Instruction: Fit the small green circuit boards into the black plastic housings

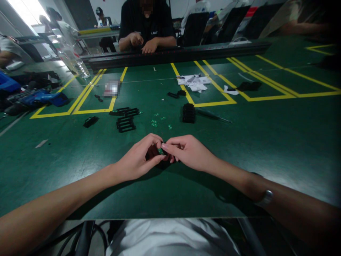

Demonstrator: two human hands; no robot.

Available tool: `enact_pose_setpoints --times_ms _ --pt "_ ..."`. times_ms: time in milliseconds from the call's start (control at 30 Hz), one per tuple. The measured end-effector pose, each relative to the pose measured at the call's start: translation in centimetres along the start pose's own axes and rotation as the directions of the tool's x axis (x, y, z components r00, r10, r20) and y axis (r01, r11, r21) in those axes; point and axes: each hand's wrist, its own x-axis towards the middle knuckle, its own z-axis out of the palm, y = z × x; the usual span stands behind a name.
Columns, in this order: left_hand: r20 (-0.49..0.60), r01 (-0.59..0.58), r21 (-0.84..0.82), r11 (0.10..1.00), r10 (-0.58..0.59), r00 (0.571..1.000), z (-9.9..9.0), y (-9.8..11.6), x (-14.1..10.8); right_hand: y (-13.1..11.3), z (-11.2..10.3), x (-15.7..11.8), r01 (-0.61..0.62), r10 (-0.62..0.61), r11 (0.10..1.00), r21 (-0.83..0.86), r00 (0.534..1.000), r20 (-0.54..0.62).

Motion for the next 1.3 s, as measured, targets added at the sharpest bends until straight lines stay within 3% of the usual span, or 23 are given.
enact_pose_setpoints --times_ms 1300 --pt "-0.007 -0.004 -0.025 1.0 0.004 1.0 0.01 -0.09 -0.07 -0.04 -0.1 0.01 0.002 -0.001 1.0 -0.02 1.0 0.01"
